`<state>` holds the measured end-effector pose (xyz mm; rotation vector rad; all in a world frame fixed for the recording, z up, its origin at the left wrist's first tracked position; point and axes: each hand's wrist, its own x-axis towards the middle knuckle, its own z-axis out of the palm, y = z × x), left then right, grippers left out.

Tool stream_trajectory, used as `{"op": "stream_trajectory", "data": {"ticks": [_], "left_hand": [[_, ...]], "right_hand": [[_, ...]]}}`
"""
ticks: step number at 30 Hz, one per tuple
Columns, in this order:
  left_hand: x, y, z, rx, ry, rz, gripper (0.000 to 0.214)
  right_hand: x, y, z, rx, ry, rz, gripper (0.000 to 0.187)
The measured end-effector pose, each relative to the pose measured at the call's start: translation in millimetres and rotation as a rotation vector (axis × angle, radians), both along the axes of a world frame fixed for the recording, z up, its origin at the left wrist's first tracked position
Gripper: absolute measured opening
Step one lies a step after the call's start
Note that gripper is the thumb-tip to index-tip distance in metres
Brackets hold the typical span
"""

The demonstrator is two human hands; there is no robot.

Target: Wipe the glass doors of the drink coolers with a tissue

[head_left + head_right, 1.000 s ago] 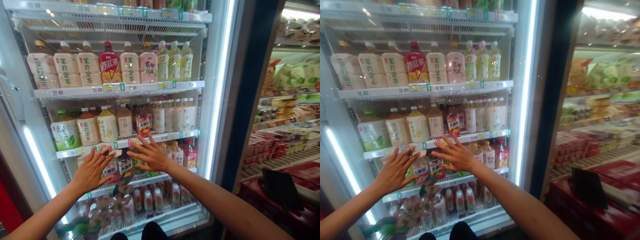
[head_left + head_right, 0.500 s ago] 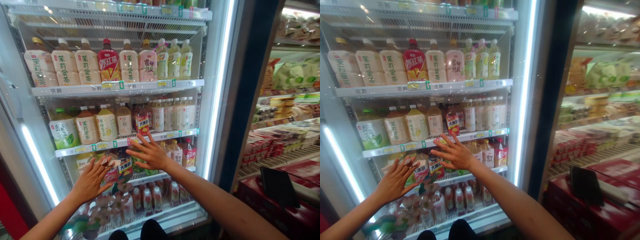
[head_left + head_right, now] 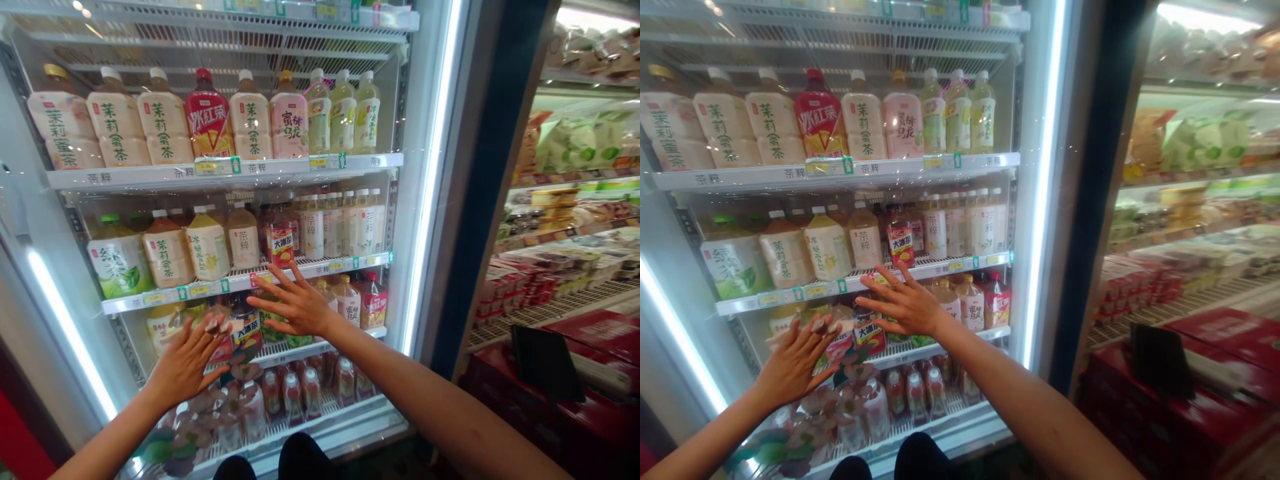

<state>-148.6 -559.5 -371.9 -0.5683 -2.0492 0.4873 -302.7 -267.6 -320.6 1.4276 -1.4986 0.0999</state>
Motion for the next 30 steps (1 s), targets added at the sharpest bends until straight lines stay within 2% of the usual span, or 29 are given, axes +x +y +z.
{"op": "stream_trajectory", "data": {"ticks": [1,2,4,6,7,8,9,10,13,14,15,16,17,18,21,22,23,24,25,28,29,30], "left_hand": [[3,-5,-2.6,-0.044,-0.037,-0.036,0.080],[5,-9,3.3,-0.073,-0.063,-0.052,0.077],[6,-15,34.8,-0.056,-0.057,-0.017,0.074],[4,-15,72.3,0.060,0.042,0.067,0.078],[3,-14,84.5,0.151,0.092,0.116,0.081],[3,-13,88.8,0.223,0.132,0.148,0.085],[2,-12,84.1,0.275,0.156,0.165,0.087],[3,-11,70.8,0.294,0.157,0.169,0.089],[10,-14,5.1,0.178,0.073,0.107,0.085],[13,-17,-13.3,0.127,0.033,0.084,0.083],[15,-20,-24.5,0.093,0.019,0.071,0.082],[17,-22,-26.9,0.073,0.009,0.073,0.080],[17,-24,-20.2,0.077,0.016,0.085,0.079],[16,-24,-6.1,0.102,0.037,0.106,0.079],[8,-18,50.5,0.245,0.110,0.167,0.087],[5,-15,62.6,0.281,0.121,0.178,0.088],[3,-12,67.1,0.309,0.131,0.180,0.090],[2,-10,63.1,0.316,0.131,0.178,0.091],[2,-9,51.5,0.310,0.126,0.169,0.090],[10,-10,-4.4,0.230,0.069,0.129,0.085],[13,-12,-18.9,0.205,0.050,0.119,0.081],[16,-12,-26.5,0.184,0.033,0.113,0.078]], "right_hand": [[0,0,-0.2,0.004,-0.009,-0.004,0.062],[0,0,-0.3,0.009,-0.017,-0.010,0.061],[0,0,-0.6,0.011,-0.020,-0.024,0.060],[0,0,-0.8,0.002,-0.006,-0.032,0.060],[0,0,-1.0,-0.003,0.004,-0.026,0.060],[-1,0,-1.1,-0.005,0.010,-0.019,0.061],[-1,0,-1.3,-0.007,0.013,-0.011,0.061],[-1,0,-1.6,-0.010,0.017,-0.003,0.062],[-3,-1,-2.4,-0.041,0.042,0.017,0.061],[-4,-2,-2.5,-0.054,0.057,0.024,0.061],[-4,-2,-2.6,-0.064,0.070,0.029,0.060],[-4,-2,-2.7,-0.070,0.080,0.030,0.060],[-4,-2,-2.7,-0.071,0.087,0.027,0.060],[-4,-2,-2.6,-0.072,0.091,0.024,0.060],[-3,-2,-2.0,-0.081,0.093,0.024,0.059],[-3,-2,-1.9,-0.086,0.093,0.029,0.058],[-3,-2,-1.7,-0.091,0.094,0.033,0.058],[-3,-2,-1.6,-0.095,0.096,0.036,0.057],[-2,-2,-1.5,-0.098,0.097,0.038,0.057],[-3,-2,-1.6,-0.097,0.099,0.036,0.058],[-3,-2,-1.8,-0.096,0.100,0.036,0.059],[-3,-2,-2.0,-0.096,0.100,0.037,0.059]]}}
